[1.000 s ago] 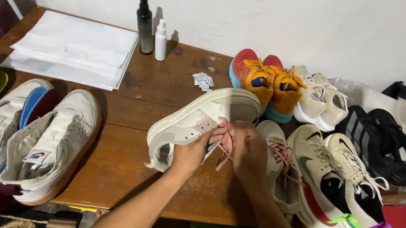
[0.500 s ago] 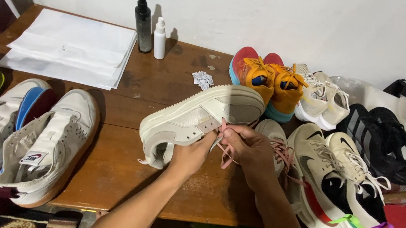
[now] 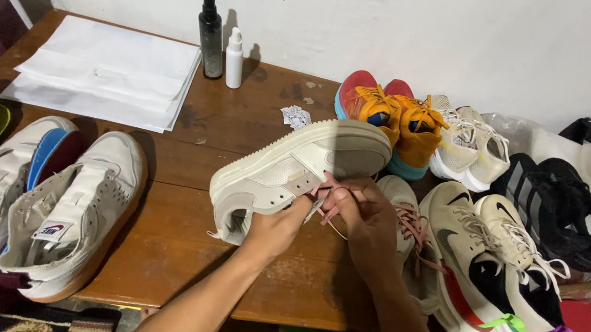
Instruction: Lacing a white sneaker with pink shoelaces on a workbench.
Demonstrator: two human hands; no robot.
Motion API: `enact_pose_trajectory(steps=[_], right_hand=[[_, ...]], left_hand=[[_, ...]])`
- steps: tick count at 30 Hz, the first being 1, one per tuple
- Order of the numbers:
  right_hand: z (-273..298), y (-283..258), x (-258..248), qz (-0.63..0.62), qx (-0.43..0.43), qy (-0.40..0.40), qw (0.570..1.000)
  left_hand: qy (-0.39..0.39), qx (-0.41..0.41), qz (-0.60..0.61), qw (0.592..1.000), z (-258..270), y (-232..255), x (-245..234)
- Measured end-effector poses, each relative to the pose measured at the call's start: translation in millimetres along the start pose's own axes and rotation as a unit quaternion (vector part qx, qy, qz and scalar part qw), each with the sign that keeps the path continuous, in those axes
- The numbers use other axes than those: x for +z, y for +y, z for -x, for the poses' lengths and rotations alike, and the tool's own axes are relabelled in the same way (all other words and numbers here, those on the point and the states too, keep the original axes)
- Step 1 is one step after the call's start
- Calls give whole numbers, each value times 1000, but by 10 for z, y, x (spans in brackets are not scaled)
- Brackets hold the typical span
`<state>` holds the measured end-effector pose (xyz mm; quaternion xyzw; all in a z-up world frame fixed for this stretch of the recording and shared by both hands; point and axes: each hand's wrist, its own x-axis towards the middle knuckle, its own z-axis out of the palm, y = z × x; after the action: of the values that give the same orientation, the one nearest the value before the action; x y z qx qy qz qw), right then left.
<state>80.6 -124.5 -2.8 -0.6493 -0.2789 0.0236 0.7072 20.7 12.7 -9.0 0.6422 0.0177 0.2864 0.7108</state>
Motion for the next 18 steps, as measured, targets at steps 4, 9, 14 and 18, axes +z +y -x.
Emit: enact_pose_trajectory(steps=[4, 9, 14, 18], right_hand=[[7, -25, 14, 45, -44, 13, 998], [5, -25, 7, 44, -49, 28, 997], [3, -18, 26, 42, -77, 35, 996], [36, 45, 35, 22, -72, 23, 997]], left_hand=[[-23, -48, 140, 989, 33, -153, 42], [-35, -94, 185, 977, -11, -136, 28], [-38, -91, 154, 983, -38, -83, -4], [-31, -108, 126, 986, -62, -129, -31]])
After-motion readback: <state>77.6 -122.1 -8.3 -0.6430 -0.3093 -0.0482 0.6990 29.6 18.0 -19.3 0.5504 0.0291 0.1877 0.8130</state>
